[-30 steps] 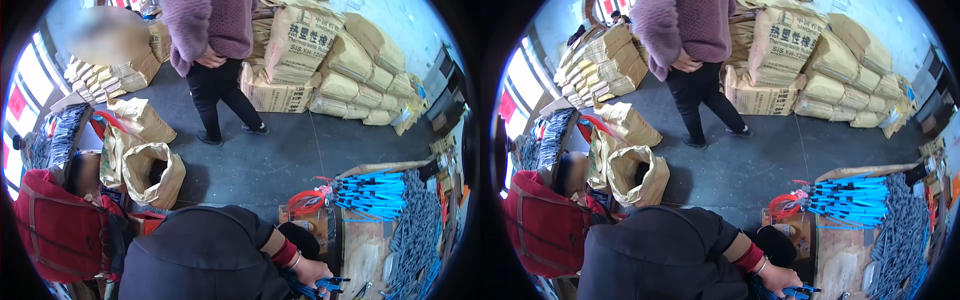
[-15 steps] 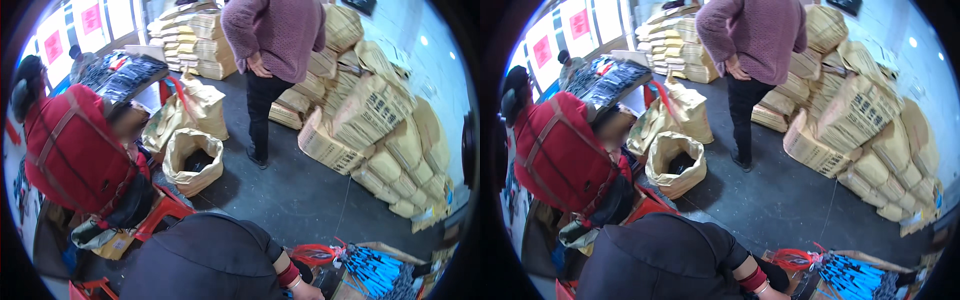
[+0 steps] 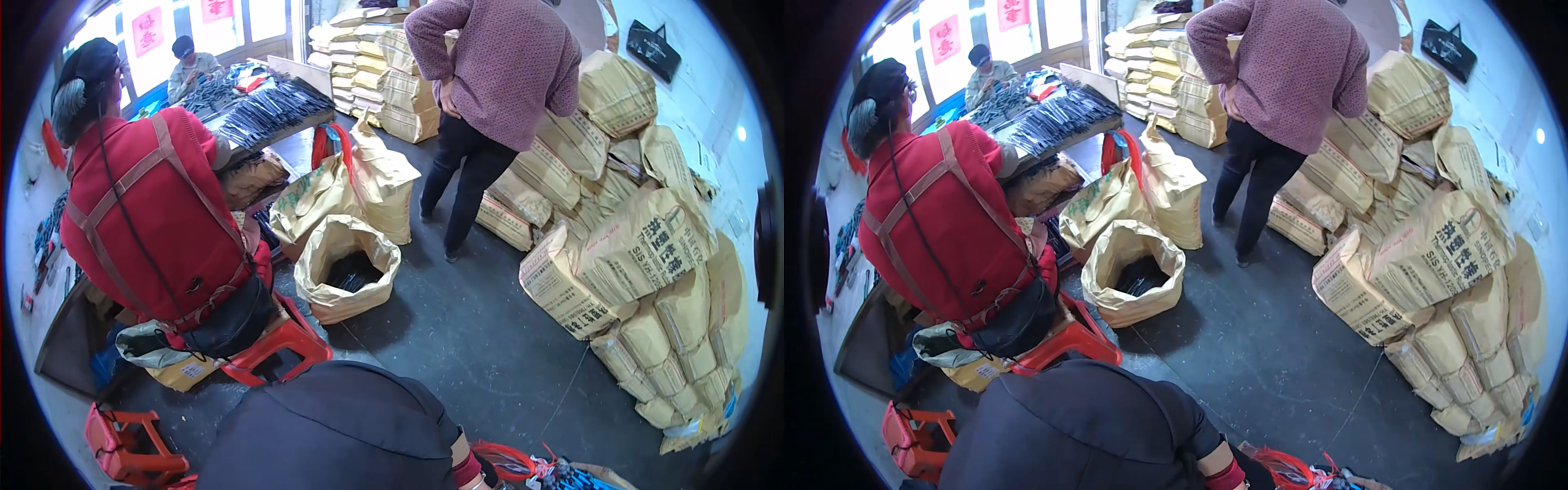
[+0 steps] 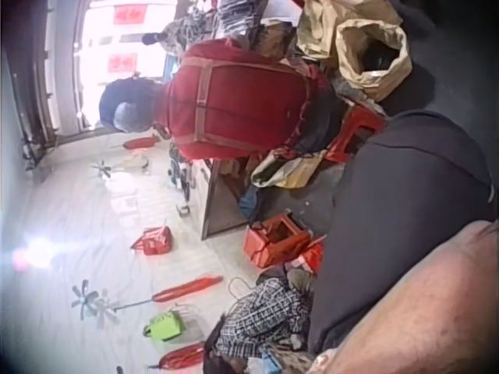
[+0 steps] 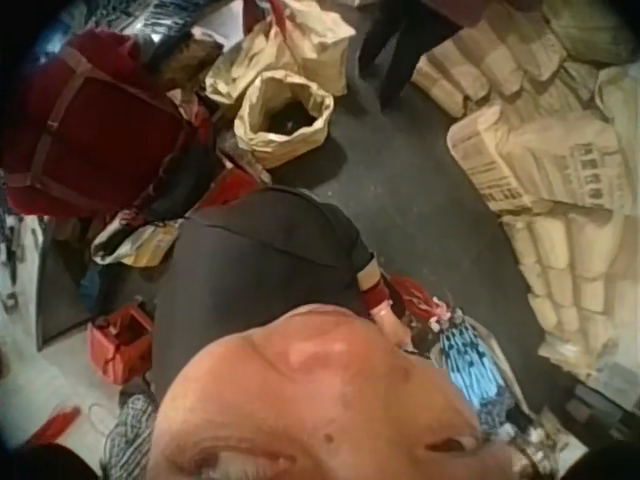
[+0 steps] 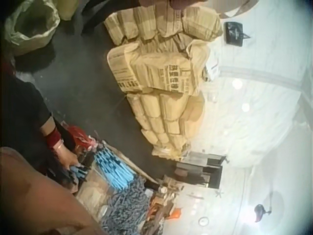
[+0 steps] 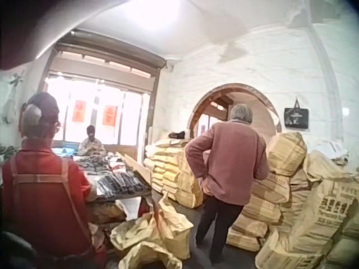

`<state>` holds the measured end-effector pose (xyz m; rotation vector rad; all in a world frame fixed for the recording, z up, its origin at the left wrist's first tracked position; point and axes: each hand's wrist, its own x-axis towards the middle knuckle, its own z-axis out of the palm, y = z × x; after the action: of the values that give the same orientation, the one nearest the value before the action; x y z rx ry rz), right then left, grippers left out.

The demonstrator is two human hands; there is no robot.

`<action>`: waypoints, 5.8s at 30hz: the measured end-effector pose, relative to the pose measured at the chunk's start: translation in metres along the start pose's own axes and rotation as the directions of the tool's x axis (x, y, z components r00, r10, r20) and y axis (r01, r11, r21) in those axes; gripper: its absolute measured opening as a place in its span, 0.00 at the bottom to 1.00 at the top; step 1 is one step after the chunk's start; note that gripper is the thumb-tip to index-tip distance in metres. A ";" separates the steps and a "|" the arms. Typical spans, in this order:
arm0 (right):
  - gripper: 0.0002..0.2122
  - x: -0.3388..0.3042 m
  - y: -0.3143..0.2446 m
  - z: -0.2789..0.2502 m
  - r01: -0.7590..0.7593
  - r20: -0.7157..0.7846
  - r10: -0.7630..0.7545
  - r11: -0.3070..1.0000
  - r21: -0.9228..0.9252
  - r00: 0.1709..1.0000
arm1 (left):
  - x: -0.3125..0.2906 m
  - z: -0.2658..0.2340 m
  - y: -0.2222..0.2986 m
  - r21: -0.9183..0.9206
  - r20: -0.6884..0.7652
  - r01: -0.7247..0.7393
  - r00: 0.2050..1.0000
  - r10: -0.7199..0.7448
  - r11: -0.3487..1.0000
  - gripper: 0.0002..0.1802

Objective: The person aligns plastic rods, threads a wire through their base ends, and secures them around a central hub by twisting and cutting the wire with pliers.

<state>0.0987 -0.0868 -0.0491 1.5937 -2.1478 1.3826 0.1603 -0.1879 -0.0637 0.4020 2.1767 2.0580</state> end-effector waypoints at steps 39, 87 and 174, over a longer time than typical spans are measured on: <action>0.12 -0.205 -0.084 -0.236 -0.916 -0.726 0.583 0.367 -0.165 0.365 | 0.092 0.122 0.033 0.055 0.626 -0.096 0.779 0.041 0.994 0.19; 0.21 -0.223 -0.103 -0.110 -0.533 -0.474 0.246 0.375 -0.758 0.846 | 0.080 0.079 0.043 -0.069 0.562 0.053 0.827 -0.006 0.996 0.19; 0.32 -0.192 -0.126 -0.165 -0.792 0.200 0.780 0.609 -0.030 0.593 | 0.085 0.085 0.044 0.041 0.676 0.077 0.732 -0.084 0.996 0.16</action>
<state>0.2192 0.1622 0.0079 0.7539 -3.1831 1.5128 0.1066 -0.0818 -0.0182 0.8816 1.7046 1.5010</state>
